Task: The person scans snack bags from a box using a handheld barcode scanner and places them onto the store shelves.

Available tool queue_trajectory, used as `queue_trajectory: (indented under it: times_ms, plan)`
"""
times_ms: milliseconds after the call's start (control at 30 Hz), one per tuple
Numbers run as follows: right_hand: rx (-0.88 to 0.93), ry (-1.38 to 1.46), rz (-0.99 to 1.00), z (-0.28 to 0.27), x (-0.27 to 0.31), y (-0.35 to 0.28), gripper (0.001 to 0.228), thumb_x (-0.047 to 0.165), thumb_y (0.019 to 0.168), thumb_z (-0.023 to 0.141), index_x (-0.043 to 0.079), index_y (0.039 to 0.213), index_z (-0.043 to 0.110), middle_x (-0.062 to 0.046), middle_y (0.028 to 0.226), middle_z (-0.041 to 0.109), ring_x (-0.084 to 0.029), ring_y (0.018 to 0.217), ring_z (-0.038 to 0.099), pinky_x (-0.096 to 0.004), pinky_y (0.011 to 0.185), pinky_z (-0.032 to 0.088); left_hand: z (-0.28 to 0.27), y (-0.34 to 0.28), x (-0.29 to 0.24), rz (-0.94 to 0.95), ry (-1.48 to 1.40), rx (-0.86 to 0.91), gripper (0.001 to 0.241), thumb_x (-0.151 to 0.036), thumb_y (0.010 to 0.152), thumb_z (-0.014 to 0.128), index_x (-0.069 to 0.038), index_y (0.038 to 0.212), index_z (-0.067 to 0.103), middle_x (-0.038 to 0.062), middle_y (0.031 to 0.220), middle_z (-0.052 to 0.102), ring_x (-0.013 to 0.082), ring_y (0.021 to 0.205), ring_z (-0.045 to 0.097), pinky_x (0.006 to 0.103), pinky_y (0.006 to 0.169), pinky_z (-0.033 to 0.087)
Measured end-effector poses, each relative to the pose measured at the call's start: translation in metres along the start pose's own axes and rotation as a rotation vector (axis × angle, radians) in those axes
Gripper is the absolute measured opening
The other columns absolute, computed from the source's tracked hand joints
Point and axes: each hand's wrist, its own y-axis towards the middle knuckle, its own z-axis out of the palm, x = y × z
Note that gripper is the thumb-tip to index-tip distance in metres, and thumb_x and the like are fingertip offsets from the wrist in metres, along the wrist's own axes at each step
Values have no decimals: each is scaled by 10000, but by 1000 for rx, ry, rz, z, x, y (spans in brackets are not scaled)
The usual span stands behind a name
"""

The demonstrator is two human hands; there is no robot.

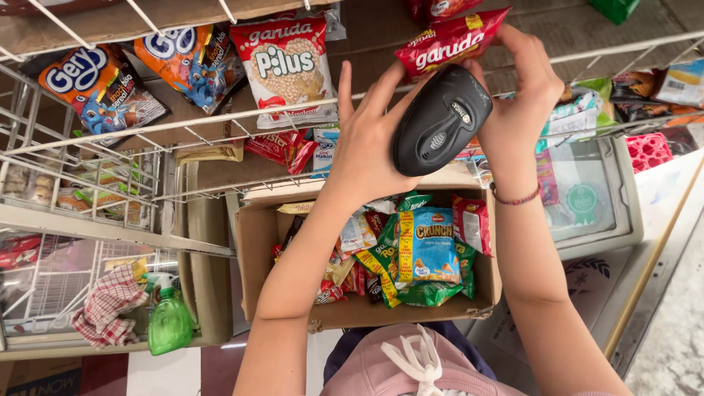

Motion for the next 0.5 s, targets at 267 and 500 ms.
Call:
queue_trajectory:
  times_ms: [267,500]
  plan:
    - [89,-174,71,-1,-12,-12,374,35,999,823,51,1317,627,-101,1080,702,-297,1071,600,-393,1009,435,7,-3,8,9,26,-29,894,-334,659,893,-117,1464,570,181,1560,444,302,1427,529,587,1329,41]
    - [55,-303,1,-13,0,-16,441,-12,877,749,16,1288,591,-163,1203,632,-366,1192,543,-449,1128,376,2,-12,9,29,-37,-25,935,-328,605,929,-101,1441,578,208,1600,372,348,1492,442,603,1320,95]
